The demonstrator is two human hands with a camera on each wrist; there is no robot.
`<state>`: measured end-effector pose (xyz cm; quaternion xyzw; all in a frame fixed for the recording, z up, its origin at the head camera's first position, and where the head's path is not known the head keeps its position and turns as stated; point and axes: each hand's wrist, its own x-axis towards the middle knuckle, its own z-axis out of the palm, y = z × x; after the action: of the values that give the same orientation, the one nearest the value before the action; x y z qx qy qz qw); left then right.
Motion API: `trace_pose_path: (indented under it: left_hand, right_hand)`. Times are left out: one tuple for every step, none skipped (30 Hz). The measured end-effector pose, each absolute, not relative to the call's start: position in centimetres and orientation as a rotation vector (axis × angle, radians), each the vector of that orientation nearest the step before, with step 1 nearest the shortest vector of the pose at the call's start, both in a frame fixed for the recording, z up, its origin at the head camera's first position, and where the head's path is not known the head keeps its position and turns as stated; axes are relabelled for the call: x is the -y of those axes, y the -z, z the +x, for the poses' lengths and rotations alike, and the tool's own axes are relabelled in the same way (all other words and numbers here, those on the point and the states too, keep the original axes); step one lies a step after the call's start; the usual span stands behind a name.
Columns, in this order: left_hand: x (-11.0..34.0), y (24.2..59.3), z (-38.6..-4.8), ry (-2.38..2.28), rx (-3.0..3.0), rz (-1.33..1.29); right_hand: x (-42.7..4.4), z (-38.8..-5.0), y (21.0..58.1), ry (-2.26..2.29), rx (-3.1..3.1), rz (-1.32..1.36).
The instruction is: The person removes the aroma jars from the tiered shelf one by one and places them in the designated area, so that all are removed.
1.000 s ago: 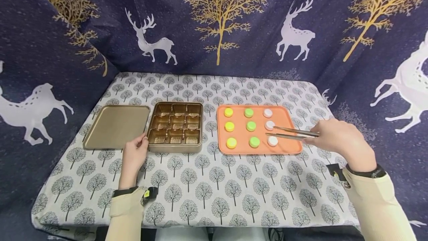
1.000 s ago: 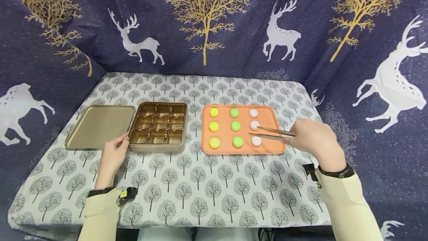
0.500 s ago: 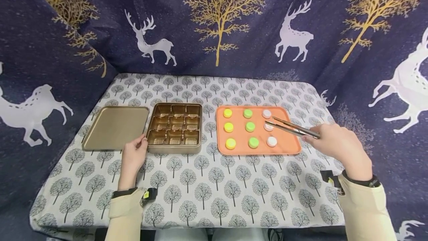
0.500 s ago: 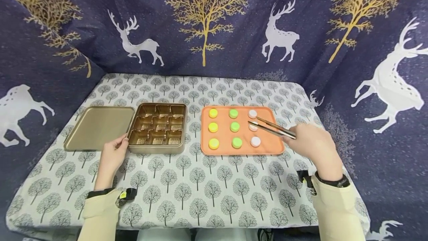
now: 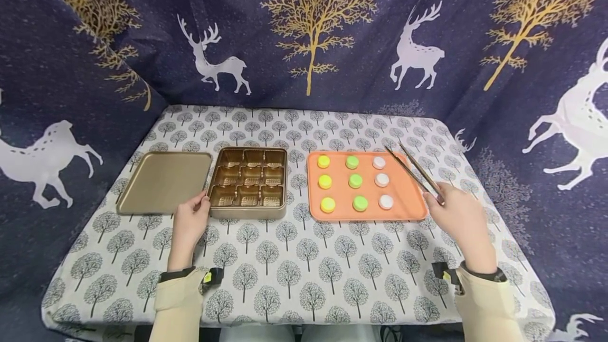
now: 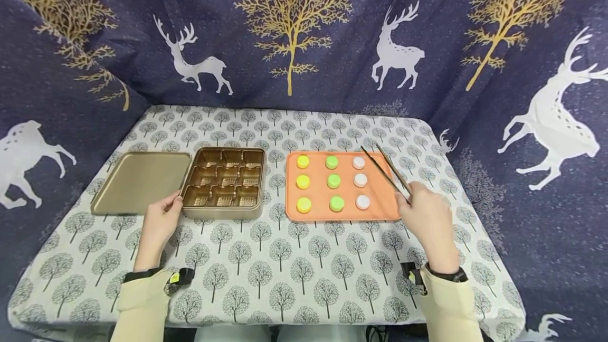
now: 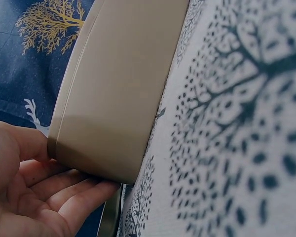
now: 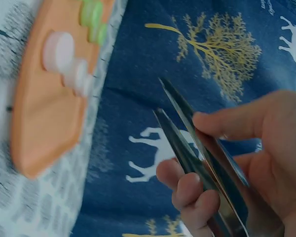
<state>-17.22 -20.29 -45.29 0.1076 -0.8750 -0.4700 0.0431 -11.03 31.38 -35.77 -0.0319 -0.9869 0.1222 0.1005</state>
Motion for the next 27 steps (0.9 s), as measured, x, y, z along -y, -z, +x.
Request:
trace_pose_path:
  left_hand:
    - [20.3, 45.3, -17.2, 1.438, 2.678, 0.329]
    - [20.3, 45.3, -17.2, 1.441, 2.678, 0.331]
    - [20.3, 45.3, -17.2, 1.442, 2.680, 0.330]
    - [20.3, 45.3, -17.2, 1.444, 2.682, 0.331]
    - [20.4, 45.3, -17.2, 1.446, 2.683, 0.331]
    - [20.4, 45.3, -17.1, 1.449, 2.684, 0.334]
    - [20.4, 45.2, -17.1, 1.450, 2.685, 0.334]
    - [20.4, 45.2, -17.1, 1.451, 2.685, 0.337]
    - [20.4, 45.2, -17.1, 1.451, 2.686, 0.338]
    - [20.4, 45.1, -17.1, 1.451, 2.685, 0.339]
    - [20.4, 45.1, -17.1, 1.451, 2.683, 0.339]
    - [20.4, 45.1, -17.1, 1.453, 2.680, 0.340]
    - [20.4, 45.1, -17.1, 1.455, 2.678, 0.340]
    - [20.4, 45.1, -17.1, 1.455, 2.676, 0.340]
    - [20.4, 45.1, -17.1, 1.456, 2.674, 0.341]
    - [20.4, 45.1, -17.1, 1.456, 2.674, 0.342]
    - [20.4, 45.2, -17.2, 1.455, 2.673, 0.341]
    - [20.4, 45.2, -17.2, 1.457, 2.671, 0.340]
    - [20.4, 45.2, -17.2, 1.458, 2.671, 0.338]
    - [20.4, 45.3, -17.2, 1.461, 2.672, 0.334]
    - [20.4, 45.3, -17.3, 1.463, 2.674, 0.332]
    - [20.4, 45.3, -17.3, 1.465, 2.676, 0.330]
    - [20.3, 45.3, -17.3, 1.467, 2.675, 0.330]
    - [20.3, 45.3, -17.3, 1.470, 2.675, 0.333]
    - [20.3, 45.3, -17.3, 1.470, 2.675, 0.337]
    - [20.3, 45.4, -17.3, 1.470, 2.672, 0.339]
    - [20.4, 45.4, -17.3, 1.468, 2.669, 0.342]
  right_hand:
    - [-31.2, -11.0, 36.1, -0.368, 2.893, -0.106]
    - [-31.1, -11.0, 36.5, -0.379, 2.877, -0.120]
    - [-30.9, -10.9, 36.8, -0.383, 2.868, -0.135]
    - [-30.8, -10.9, 37.1, -0.392, 2.864, -0.150]
    - [-30.7, -10.8, 37.4, -0.401, 2.858, -0.156]
    - [-30.6, -10.8, 37.7, -0.406, 2.853, -0.160]
    - [-30.5, -10.8, 37.9, -0.408, 2.861, -0.171]
    - [-30.5, -10.8, 38.1, -0.410, 2.871, -0.182]
    - [-30.4, -10.8, 38.4, -0.410, 2.876, -0.190]
    - [-30.3, -10.8, 38.6, -0.410, 2.876, -0.199]
    - [-30.3, -10.8, 38.8, -0.405, 2.872, -0.202]
    - [-30.3, -10.9, 39.0, -0.405, 2.866, -0.207]
    - [-30.2, -10.9, 39.2, -0.404, 2.864, -0.218]
    - [-30.2, -10.9, 39.4, -0.403, 2.860, -0.225]
    - [-30.2, -11.0, 39.6, -0.396, 2.859, -0.228]
    - [-30.2, -11.0, 39.8, -0.391, 2.861, -0.230]
    - [-30.2, -11.0, 40.1, -0.387, 2.866, -0.227]
    - [-30.2, -11.1, 40.4, -0.386, 2.874, -0.224]
    - [-30.2, -11.1, 40.7, -0.383, 2.881, -0.224]
    - [-30.2, -11.1, 41.0, -0.382, 2.891, -0.222]
    - [-30.3, -11.2, 41.4, -0.379, 2.903, -0.224]
    - [-30.4, -11.2, 41.7, -0.382, 2.924, -0.230]
    - [-30.4, -11.3, 42.0, -0.382, 2.942, -0.234]
    - [-30.5, -11.3, 42.3, -0.377, 2.961, -0.237]
    - [-30.6, -11.4, 42.6, -0.376, 2.982, -0.241]
    - [-30.6, -11.5, 42.9, -0.367, 3.003, -0.239]
    - [-30.7, -11.5, 43.2, -0.363, 3.021, -0.240]
